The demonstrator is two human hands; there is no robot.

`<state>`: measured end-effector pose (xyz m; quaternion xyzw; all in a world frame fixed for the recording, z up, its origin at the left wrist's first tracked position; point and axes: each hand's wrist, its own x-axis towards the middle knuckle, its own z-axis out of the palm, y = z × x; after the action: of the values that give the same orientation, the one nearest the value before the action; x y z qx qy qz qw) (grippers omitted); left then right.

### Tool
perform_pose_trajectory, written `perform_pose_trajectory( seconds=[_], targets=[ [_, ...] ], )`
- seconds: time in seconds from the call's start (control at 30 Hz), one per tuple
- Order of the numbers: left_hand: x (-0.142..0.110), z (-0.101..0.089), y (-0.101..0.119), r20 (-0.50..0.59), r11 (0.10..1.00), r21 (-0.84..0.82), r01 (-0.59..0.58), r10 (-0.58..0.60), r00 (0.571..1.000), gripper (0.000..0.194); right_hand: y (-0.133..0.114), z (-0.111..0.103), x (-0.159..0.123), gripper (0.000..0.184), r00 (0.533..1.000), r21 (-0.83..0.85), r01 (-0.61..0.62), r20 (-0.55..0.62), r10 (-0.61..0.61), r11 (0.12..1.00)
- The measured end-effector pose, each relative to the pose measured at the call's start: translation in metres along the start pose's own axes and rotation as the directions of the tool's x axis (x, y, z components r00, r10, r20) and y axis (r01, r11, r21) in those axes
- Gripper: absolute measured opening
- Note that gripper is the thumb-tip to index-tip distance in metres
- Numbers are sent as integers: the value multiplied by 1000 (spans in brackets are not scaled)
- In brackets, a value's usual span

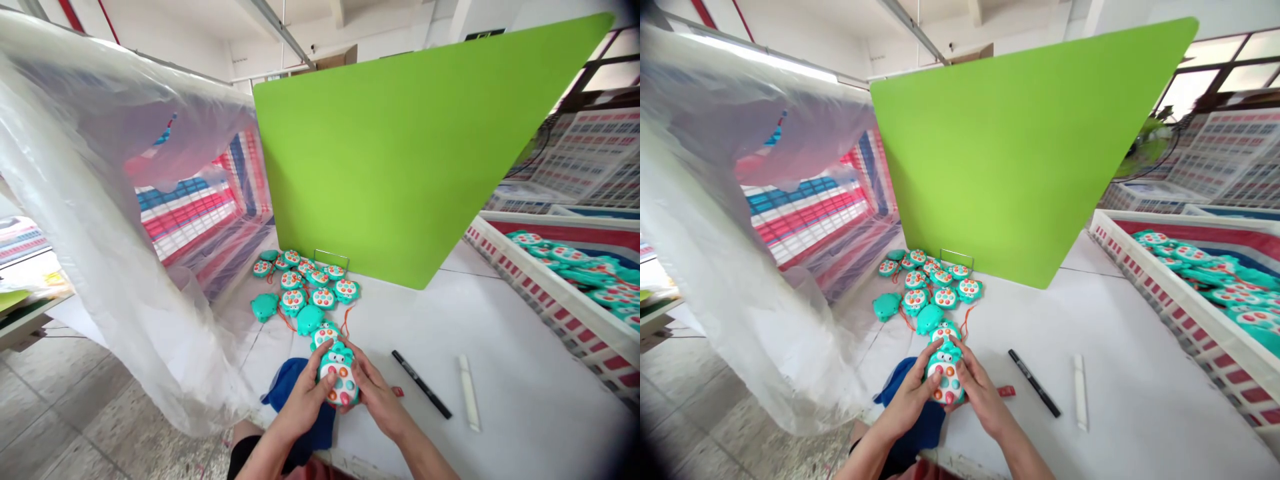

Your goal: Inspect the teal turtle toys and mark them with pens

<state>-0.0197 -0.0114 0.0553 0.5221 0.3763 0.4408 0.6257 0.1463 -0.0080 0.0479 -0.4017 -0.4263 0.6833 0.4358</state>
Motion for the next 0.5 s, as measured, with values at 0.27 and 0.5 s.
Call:
perform_pose_trajectory(
  seconds=[0.27, 0.5],
  targets=[
    [1, 5, -2, 53, 996, -83, 45, -41, 998, 103, 5, -4, 0, 57, 992, -112, 119, -16, -122, 987],
    [2, 4, -6, 28, 1000, -11, 2, -2, 1000, 88, 9, -2, 0, 69, 999, 92, 25, 21, -27, 995]
  ],
)
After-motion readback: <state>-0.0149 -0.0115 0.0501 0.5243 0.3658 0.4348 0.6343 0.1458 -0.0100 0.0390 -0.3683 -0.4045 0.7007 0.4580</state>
